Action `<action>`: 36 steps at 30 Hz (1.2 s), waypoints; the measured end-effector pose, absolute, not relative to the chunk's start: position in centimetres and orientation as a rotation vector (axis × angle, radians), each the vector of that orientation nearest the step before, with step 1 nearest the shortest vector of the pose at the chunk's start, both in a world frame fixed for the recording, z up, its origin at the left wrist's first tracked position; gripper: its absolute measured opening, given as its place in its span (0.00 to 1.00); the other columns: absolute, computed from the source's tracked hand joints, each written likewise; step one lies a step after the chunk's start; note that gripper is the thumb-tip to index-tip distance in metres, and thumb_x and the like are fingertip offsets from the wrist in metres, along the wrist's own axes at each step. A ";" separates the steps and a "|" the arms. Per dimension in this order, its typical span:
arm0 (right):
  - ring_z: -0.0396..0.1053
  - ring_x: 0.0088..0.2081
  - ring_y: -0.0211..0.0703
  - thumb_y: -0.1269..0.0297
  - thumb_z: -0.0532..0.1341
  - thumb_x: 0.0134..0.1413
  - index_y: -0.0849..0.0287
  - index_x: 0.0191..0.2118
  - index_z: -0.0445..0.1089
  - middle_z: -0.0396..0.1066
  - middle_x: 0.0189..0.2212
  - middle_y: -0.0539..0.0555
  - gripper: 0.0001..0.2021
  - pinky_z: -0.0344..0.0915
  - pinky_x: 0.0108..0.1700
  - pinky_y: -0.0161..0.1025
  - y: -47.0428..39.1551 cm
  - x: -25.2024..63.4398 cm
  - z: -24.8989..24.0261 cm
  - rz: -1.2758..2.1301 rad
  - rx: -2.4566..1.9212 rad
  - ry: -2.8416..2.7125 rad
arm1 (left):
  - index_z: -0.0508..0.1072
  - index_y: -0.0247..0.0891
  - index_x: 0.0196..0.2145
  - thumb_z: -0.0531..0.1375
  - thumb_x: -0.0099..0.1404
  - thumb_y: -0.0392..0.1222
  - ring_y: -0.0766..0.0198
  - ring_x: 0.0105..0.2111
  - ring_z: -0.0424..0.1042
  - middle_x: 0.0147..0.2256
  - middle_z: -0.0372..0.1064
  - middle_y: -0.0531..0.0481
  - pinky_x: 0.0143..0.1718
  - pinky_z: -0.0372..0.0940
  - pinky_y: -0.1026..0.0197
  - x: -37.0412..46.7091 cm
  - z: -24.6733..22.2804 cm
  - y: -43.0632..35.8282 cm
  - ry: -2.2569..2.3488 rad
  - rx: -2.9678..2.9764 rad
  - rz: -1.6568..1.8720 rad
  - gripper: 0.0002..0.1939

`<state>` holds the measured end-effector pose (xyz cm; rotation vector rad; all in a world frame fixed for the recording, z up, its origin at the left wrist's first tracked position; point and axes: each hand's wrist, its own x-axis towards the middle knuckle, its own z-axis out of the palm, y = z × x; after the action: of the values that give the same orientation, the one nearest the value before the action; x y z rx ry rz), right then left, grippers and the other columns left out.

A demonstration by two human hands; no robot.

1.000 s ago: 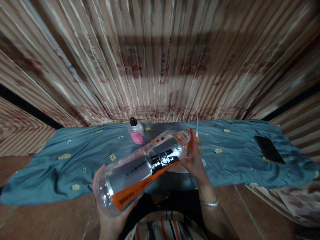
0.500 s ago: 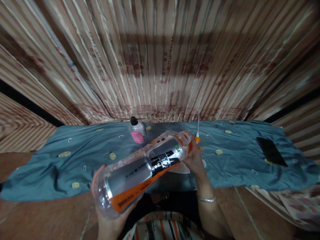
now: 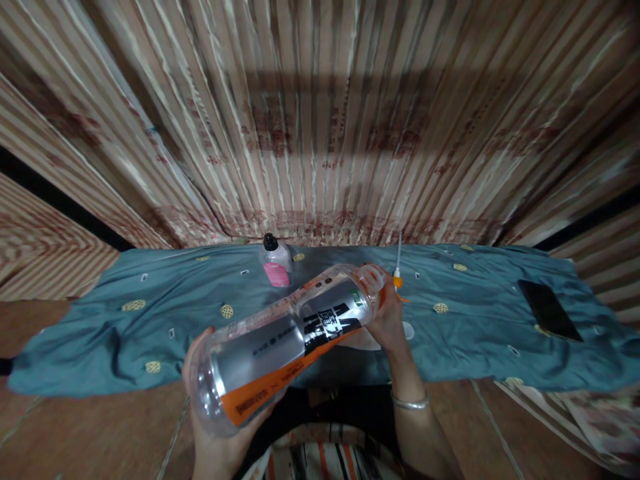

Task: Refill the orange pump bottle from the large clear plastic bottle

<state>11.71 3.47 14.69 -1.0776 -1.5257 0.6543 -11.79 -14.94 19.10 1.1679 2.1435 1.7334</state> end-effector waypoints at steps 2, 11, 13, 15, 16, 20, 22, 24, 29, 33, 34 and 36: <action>0.79 0.64 0.67 0.50 0.78 0.48 0.56 0.64 0.71 0.81 0.59 0.65 0.39 0.72 0.71 0.63 3.5 11.7 14.7 0.665 -1.080 -1.519 | 0.70 0.45 0.65 0.82 0.41 0.65 0.40 0.60 0.77 0.65 0.70 0.39 0.67 0.72 0.38 -10.9 19.6 -14.8 2.133 1.126 1.786 0.57; 0.81 0.61 0.66 0.52 0.79 0.46 0.54 0.63 0.70 0.82 0.57 0.63 0.38 0.75 0.68 0.65 3.4 11.8 14.7 0.686 -1.047 -1.494 | 0.72 0.46 0.63 0.82 0.44 0.60 0.41 0.63 0.76 0.65 0.71 0.40 0.70 0.70 0.39 -10.0 20.5 -14.6 2.120 1.088 1.823 0.51; 0.82 0.59 0.65 0.53 0.79 0.45 0.54 0.64 0.70 0.82 0.57 0.63 0.39 0.77 0.67 0.64 3.4 11.8 14.6 0.697 -1.044 -1.494 | 0.71 0.47 0.64 0.82 0.44 0.58 0.43 0.60 0.77 0.63 0.72 0.41 0.68 0.72 0.41 -9.9 20.5 -14.7 2.118 1.083 1.823 0.52; 0.82 0.59 0.65 0.53 0.79 0.46 0.55 0.65 0.70 0.82 0.58 0.64 0.40 0.78 0.66 0.63 3.4 11.9 14.4 0.704 -1.032 -1.492 | 0.71 0.47 0.64 0.82 0.45 0.55 0.44 0.59 0.78 0.62 0.73 0.42 0.67 0.73 0.41 -9.7 20.6 -14.7 2.103 1.079 1.830 0.51; 0.82 0.59 0.65 0.53 0.79 0.47 0.55 0.65 0.70 0.81 0.58 0.64 0.40 0.78 0.66 0.63 3.4 11.9 14.3 0.708 -1.028 -1.491 | 0.71 0.47 0.64 0.81 0.45 0.53 0.44 0.59 0.78 0.62 0.73 0.42 0.67 0.73 0.41 -9.6 20.6 -14.7 2.096 1.077 1.837 0.50; 0.83 0.57 0.65 0.52 0.79 0.48 0.52 0.65 0.70 0.82 0.57 0.62 0.39 0.80 0.62 0.63 3.6 11.8 14.0 0.706 -1.011 -1.506 | 0.71 0.50 0.64 0.81 0.44 0.54 0.38 0.61 0.75 0.63 0.72 0.42 0.68 0.71 0.30 -9.8 20.2 -14.7 2.100 1.078 1.853 0.50; 0.84 0.55 0.64 0.51 0.77 0.51 0.52 0.65 0.70 0.82 0.56 0.61 0.37 0.82 0.60 0.62 3.6 11.7 14.0 0.681 -1.002 -1.513 | 0.73 0.54 0.62 0.81 0.43 0.55 0.34 0.65 0.72 0.61 0.73 0.46 0.68 0.71 0.27 -10.1 19.7 -14.8 2.134 1.097 1.846 0.48; 0.84 0.54 0.63 0.52 0.77 0.52 0.52 0.65 0.71 0.83 0.55 0.60 0.36 0.83 0.59 0.61 3.6 11.6 14.1 0.650 -0.991 -1.511 | 0.74 0.58 0.61 0.81 0.43 0.54 0.32 0.69 0.67 0.60 0.73 0.48 0.67 0.71 0.26 -10.3 19.3 -14.8 2.156 1.110 1.850 0.47; 0.85 0.52 0.63 0.52 0.78 0.50 0.53 0.65 0.70 0.83 0.54 0.61 0.37 0.84 0.56 0.61 3.7 11.5 13.9 0.667 -0.964 -1.505 | 0.74 0.57 0.62 0.81 0.42 0.57 0.35 0.63 0.73 0.61 0.72 0.48 0.59 0.78 0.30 -9.9 19.3 -14.8 2.102 1.059 1.901 0.49; 0.84 0.54 0.63 0.51 0.77 0.52 0.52 0.65 0.70 0.83 0.55 0.60 0.37 0.83 0.58 0.62 3.7 11.6 13.8 0.677 -0.987 -1.508 | 0.73 0.56 0.63 0.81 0.43 0.54 0.39 0.60 0.76 0.60 0.73 0.48 0.60 0.78 0.34 -9.2 19.9 -14.8 2.081 1.021 1.884 0.48; 0.84 0.54 0.64 0.50 0.77 0.52 0.51 0.65 0.70 0.83 0.55 0.60 0.37 0.82 0.59 0.63 3.7 11.6 13.8 0.680 -0.990 -1.504 | 0.73 0.55 0.63 0.81 0.43 0.54 0.39 0.59 0.77 0.60 0.74 0.48 0.61 0.78 0.33 -9.1 20.0 -14.9 2.067 1.002 1.883 0.50; 0.84 0.56 0.65 0.50 0.77 0.51 0.51 0.65 0.70 0.82 0.56 0.60 0.37 0.81 0.61 0.64 3.8 11.7 13.7 0.688 -0.994 -1.496 | 0.72 0.51 0.64 0.82 0.42 0.55 0.40 0.57 0.78 0.61 0.74 0.45 0.64 0.75 0.32 -8.9 20.3 -14.9 2.047 0.974 1.886 0.52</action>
<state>11.67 3.76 13.74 -0.9943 -1.4956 0.6884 -8.93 -14.86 20.26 0.9741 2.0474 1.8865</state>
